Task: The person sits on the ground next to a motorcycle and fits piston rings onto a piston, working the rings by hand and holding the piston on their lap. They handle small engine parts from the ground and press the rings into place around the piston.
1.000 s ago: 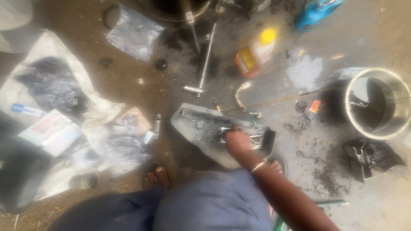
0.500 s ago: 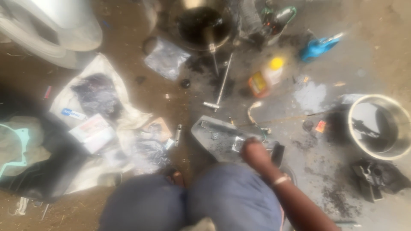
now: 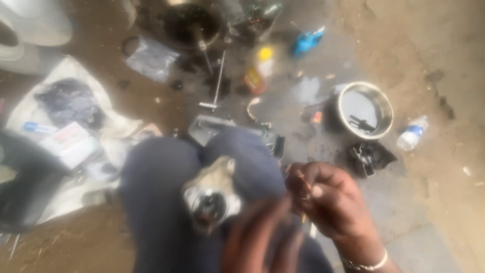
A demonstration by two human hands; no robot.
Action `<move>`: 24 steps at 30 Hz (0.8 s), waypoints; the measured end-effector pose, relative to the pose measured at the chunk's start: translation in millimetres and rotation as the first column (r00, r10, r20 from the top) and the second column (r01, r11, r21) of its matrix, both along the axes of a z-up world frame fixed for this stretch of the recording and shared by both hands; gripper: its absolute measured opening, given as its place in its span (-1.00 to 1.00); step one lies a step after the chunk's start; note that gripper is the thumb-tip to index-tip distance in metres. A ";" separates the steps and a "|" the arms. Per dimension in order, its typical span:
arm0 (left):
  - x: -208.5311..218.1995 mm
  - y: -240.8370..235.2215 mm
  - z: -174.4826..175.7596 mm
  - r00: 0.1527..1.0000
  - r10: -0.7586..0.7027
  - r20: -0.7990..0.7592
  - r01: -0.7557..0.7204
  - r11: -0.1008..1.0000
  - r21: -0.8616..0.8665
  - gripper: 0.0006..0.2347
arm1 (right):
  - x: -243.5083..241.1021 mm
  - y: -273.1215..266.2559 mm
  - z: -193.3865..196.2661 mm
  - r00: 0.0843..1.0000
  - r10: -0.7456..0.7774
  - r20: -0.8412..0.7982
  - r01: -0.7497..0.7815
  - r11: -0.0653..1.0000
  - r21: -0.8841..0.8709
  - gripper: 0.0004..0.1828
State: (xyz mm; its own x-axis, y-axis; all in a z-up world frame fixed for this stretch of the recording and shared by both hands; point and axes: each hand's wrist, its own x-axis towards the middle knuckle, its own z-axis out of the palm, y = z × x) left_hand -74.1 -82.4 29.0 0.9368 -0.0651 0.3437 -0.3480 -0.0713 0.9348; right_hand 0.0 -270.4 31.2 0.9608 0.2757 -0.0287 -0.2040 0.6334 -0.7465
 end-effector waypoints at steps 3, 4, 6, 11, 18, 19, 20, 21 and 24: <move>39.1 -0.6 30.0 1.000 -0.010 -0.014 0.009 1.000 -0.015 -0.70 | -30.8 4.7 6.1 0.995 -0.033 -0.099 0.037 0.999 0.039 -0.90; 36.8 -0.3 32.1 0.997 -0.078 -0.004 0.078 0.995 -0.070 -0.71 | -37.2 8.0 8.5 0.979 -0.073 -0.193 0.092 0.992 0.090 -0.86; 30.3 -1.1 34.0 0.989 -0.147 0.011 0.147 0.981 -0.127 -0.72 | -48.1 13.9 10.2 0.952 -0.110 -0.285 0.152 0.979 0.133 -0.81; 14.9 -1.7 29.3 0.983 -0.184 -0.020 0.170 0.938 -0.302 -0.68 | -66.7 25.8 4.9 0.884 -0.216 -0.414 0.275 0.958 0.087 -0.77; 13.3 10.7 19.7 0.949 -0.249 -0.192 0.145 0.889 -0.435 -0.75 | -70.9 43.2 20.1 0.859 -0.343 -0.380 0.295 0.938 -0.182 -0.80; 13.1 13.8 15.7 0.917 -0.278 -0.285 0.119 0.874 -0.471 -0.75 | -72.7 39.2 16.0 0.871 -0.355 -0.340 0.302 0.932 -0.200 -0.78; 13.5 16.7 11.4 0.874 -0.309 -0.374 0.088 0.859 -0.504 -0.75 | -73.9 34.9 11.8 0.881 -0.367 -0.298 0.311 0.925 -0.218 -0.75; 13.6 19.7 4.7 0.875 -0.311 -0.371 0.092 0.859 -0.503 -0.75 | -78.9 28.7 1.3 0.882 -0.368 -0.295 0.314 0.925 -0.216 -0.75; 16.2 22.2 -10.9 0.756 -0.412 -0.510 0.013 0.787 -0.616 -0.76 | -90.5 15.6 -20.9 0.931 -0.333 -0.148 0.315 0.940 -0.131 -0.79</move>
State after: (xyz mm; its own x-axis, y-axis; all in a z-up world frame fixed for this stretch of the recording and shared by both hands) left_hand -57.9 -60.1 18.2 0.9321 -0.2792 -0.2309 0.3484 0.5160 0.7825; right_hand -90.5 -254.8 10.3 0.9763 -0.0634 -0.2071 -0.1270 0.6068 -0.7846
